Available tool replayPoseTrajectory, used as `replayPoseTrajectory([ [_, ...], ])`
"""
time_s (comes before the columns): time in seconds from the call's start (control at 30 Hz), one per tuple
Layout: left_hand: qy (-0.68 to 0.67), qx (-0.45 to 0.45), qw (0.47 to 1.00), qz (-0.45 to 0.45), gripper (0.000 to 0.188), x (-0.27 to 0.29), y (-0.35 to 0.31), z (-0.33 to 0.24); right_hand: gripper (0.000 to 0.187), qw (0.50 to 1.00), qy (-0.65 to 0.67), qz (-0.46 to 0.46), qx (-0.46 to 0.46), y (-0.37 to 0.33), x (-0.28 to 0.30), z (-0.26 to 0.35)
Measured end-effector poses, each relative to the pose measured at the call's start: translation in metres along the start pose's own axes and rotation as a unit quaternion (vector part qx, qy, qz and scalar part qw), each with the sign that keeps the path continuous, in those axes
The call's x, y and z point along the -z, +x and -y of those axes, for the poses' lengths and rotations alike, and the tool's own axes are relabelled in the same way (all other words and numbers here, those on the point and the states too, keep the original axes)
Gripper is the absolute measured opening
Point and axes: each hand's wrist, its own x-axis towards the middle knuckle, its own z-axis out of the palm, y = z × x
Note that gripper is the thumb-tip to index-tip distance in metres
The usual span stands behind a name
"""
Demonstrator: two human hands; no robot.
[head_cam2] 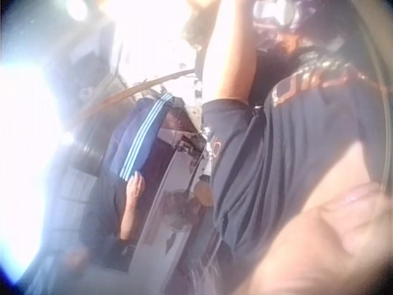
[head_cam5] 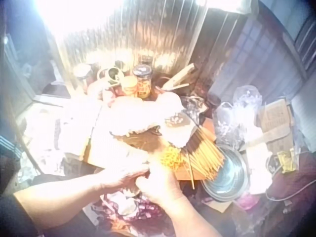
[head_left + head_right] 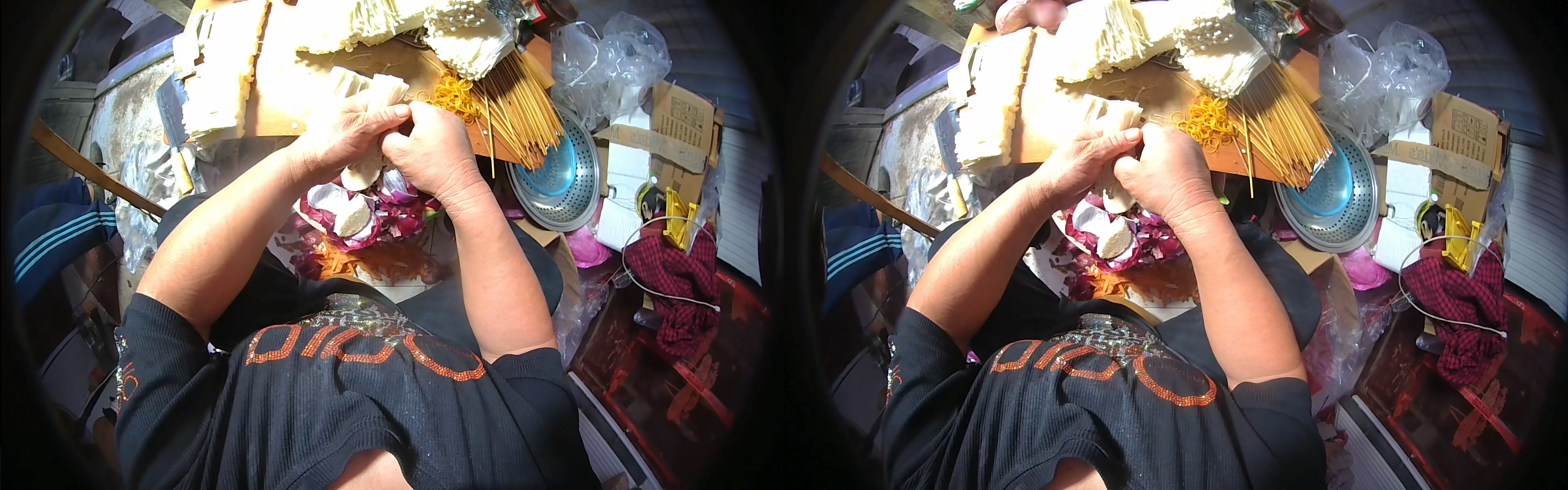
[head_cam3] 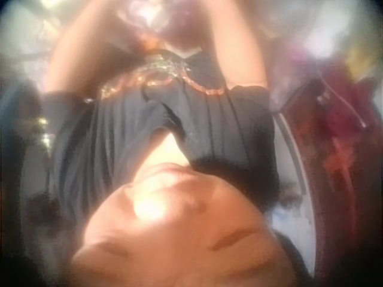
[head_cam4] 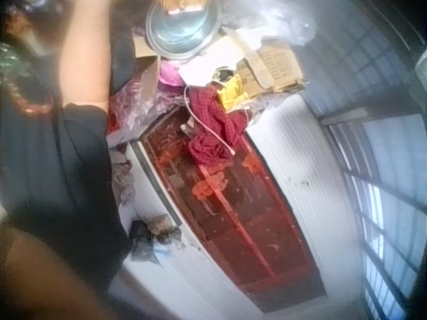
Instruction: The person sits on the floor and repeatedly picks up small white fibrous bundles, separates them, and secures them with yellow rubber bands. The person handles wooden sticks and places the finished bundles on a wooden board.
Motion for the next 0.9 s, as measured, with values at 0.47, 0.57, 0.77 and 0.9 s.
replayPoseTrajectory([
  [0.47, 0.082, -0.033, 0.995, 0.045, 0.039, 0.010, 0.001, 0.001, 0.028, 0.998, 0.029, 0.001, 0.057, -0.005, 0.006, -0.002],
  [0.57, 0.100, -0.024, 0.993, 0.053, 0.037, 0.012, -0.001, 0.001, 0.029, 0.998, 0.015, 0.007, 0.057, -0.006, 0.009, 0.000],
  [0.77, 0.306, -0.101, 0.942, 0.093, 0.021, 0.005, -0.009, -0.011, 0.035, 0.991, -0.072, 0.101, 0.059, -0.005, 0.012, -0.002],
  [0.9, 0.333, -0.104, 0.934, 0.082, 0.017, 0.008, -0.008, -0.001, 0.032, 0.982, -0.118, 0.139, 0.048, -0.003, 0.010, -0.002],
])
